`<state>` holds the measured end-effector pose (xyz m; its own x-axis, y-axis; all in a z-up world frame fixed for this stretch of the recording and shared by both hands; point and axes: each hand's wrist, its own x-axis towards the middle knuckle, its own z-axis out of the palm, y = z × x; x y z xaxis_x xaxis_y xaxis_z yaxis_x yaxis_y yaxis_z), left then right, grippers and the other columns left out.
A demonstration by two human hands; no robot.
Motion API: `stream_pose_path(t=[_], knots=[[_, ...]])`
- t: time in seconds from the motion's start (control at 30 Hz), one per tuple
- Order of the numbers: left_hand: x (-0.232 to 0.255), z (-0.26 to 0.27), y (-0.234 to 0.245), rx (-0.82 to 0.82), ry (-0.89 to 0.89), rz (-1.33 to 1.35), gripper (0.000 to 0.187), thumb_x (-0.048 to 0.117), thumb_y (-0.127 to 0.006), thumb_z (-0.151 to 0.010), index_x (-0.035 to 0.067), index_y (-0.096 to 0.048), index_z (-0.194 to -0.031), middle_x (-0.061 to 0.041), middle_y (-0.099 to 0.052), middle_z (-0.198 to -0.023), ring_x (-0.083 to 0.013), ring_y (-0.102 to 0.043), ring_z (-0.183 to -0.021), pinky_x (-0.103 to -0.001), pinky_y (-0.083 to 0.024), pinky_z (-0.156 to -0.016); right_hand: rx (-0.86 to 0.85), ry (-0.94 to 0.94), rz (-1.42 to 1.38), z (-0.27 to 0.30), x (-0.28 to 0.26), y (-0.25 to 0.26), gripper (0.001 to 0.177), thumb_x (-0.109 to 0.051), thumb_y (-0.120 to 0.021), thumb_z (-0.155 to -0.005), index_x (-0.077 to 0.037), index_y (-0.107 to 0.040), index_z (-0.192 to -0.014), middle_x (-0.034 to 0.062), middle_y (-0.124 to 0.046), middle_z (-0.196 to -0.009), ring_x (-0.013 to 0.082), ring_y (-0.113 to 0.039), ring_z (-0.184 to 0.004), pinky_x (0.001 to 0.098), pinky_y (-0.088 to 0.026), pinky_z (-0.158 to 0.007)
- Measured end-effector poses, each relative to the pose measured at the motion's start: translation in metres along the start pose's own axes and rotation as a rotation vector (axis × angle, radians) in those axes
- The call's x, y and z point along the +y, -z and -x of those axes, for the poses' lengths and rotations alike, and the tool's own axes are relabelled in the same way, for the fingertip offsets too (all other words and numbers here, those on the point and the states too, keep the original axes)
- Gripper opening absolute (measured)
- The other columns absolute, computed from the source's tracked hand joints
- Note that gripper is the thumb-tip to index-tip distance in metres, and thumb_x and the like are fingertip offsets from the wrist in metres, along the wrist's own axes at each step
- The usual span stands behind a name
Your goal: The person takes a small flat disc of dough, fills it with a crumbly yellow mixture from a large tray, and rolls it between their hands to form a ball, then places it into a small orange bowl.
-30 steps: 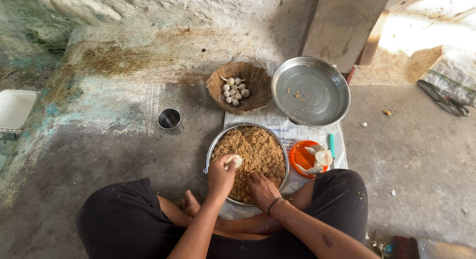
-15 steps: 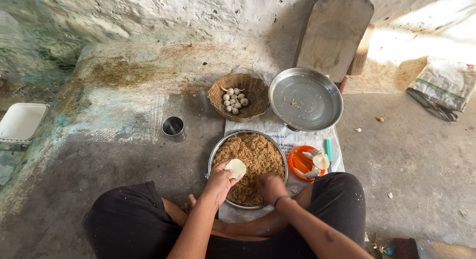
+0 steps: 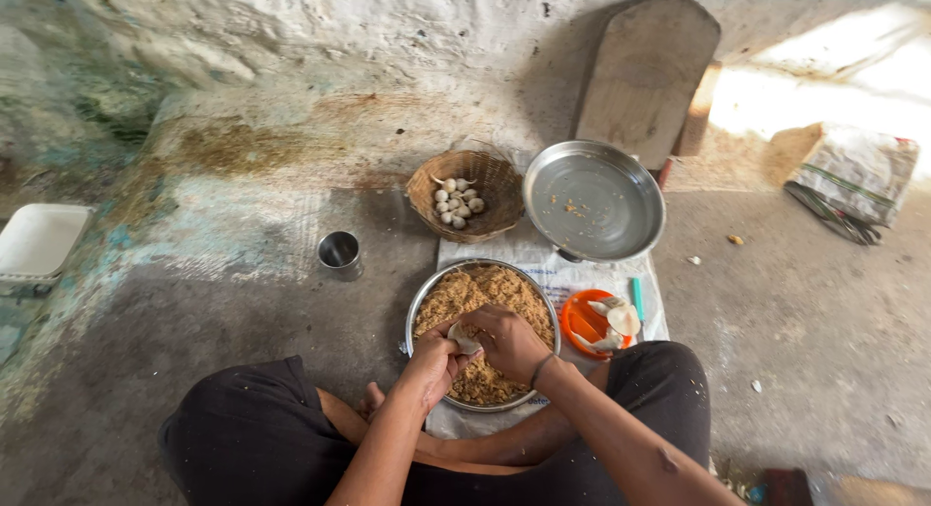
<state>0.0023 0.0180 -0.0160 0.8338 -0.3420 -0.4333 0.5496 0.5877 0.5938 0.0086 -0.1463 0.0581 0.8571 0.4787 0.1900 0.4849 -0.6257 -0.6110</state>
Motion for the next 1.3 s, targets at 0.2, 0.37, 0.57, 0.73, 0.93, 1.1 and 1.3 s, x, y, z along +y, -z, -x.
stream_pose_path(t=[0.2, 0.37, 0.57, 0.73, 0.93, 1.1, 1.3], knots=[[0.01, 0.002, -0.008, 0.006, 0.009, 0.042, 0.032, -0.003, -0.054, -0.093, -0.007, -0.063, -0.123, -0.014, -0.073, -0.107, -0.0211, -0.073, -0.093, -0.034, -0.062, -0.087, 0.235, -0.206, -0.081, 0.004, 0.002, 0.004, 0.018, 0.002, -0.069, -0.086, -0.002, -0.076, -0.101, 0.0124, -0.074, -0.099, 0.0272, -0.075, -0.089, 0.0374, -0.06, -0.076], [0.001, -0.006, -0.011, -0.039, -0.011, -0.074, 0.03, 0.001, -0.06, -0.097, -0.004, -0.065, -0.126, -0.013, -0.073, -0.106, -0.0197, -0.072, -0.094, -0.032, -0.061, -0.089, 0.205, -0.21, -0.112, 0.004, 0.014, -0.006, 0.019, 0.006, -0.069, -0.08, -0.001, -0.077, -0.095, 0.0121, -0.074, -0.095, 0.0266, -0.074, -0.087, 0.0349, -0.059, -0.077], [0.004, -0.01, -0.003, 0.07, -0.013, 0.004, 0.03, 0.001, -0.058, -0.095, -0.003, -0.065, -0.124, -0.016, -0.074, -0.111, -0.0225, -0.074, -0.097, -0.036, -0.063, -0.092, 0.27, -0.436, -0.229, 0.009, 0.036, 0.0, 0.013, -0.005, -0.072, -0.087, -0.003, -0.077, -0.099, 0.0104, -0.074, -0.093, 0.0217, -0.073, -0.083, 0.0324, -0.061, -0.073], [0.005, -0.015, -0.007, 0.076, -0.012, 0.053, 0.031, 0.002, -0.062, -0.095, -0.006, -0.064, -0.124, -0.017, -0.071, -0.115, -0.0236, -0.073, -0.103, -0.036, -0.063, -0.095, 0.134, -0.563, -0.053, 0.041, 0.083, -0.013, 0.015, -0.008, -0.068, -0.089, -0.008, -0.078, -0.101, 0.0096, -0.078, -0.097, 0.0208, -0.076, -0.086, 0.0332, -0.061, -0.075], [0.002, -0.014, -0.004, 0.178, -0.052, -0.084, 0.035, -0.002, -0.069, -0.089, -0.005, -0.065, -0.124, -0.017, -0.073, -0.113, -0.0247, -0.074, -0.102, -0.036, -0.063, -0.094, -0.216, -0.3, 0.268, 0.061, 0.07, -0.053, 0.033, -0.025, -0.083, -0.079, -0.006, -0.077, -0.106, 0.0124, -0.074, -0.11, 0.0324, -0.062, -0.111, 0.0451, -0.047, -0.098], [0.004, -0.013, 0.0, 0.236, -0.114, -0.147, 0.034, -0.002, -0.069, -0.088, -0.005, -0.068, -0.121, -0.017, -0.073, -0.11, -0.0242, -0.075, -0.097, -0.038, -0.066, -0.09, -0.422, -0.189, 0.386, 0.068, 0.062, -0.069, 0.015, -0.013, -0.07, -0.087, -0.005, -0.073, -0.1, 0.0087, -0.072, -0.104, 0.0286, -0.061, -0.104, 0.0413, -0.052, -0.092], [0.0, -0.014, -0.003, 0.204, -0.047, -0.066, 0.03, 0.007, -0.07, -0.093, -0.003, -0.065, -0.121, -0.015, -0.07, -0.115, -0.0244, -0.071, -0.103, -0.04, -0.062, -0.093, -0.237, -0.213, 0.312, 0.073, 0.061, -0.072, 0.011, -0.012, -0.067, -0.088, -0.004, -0.07, -0.094, 0.0096, -0.068, -0.093, 0.0274, -0.062, -0.099, 0.0403, -0.052, -0.091]])
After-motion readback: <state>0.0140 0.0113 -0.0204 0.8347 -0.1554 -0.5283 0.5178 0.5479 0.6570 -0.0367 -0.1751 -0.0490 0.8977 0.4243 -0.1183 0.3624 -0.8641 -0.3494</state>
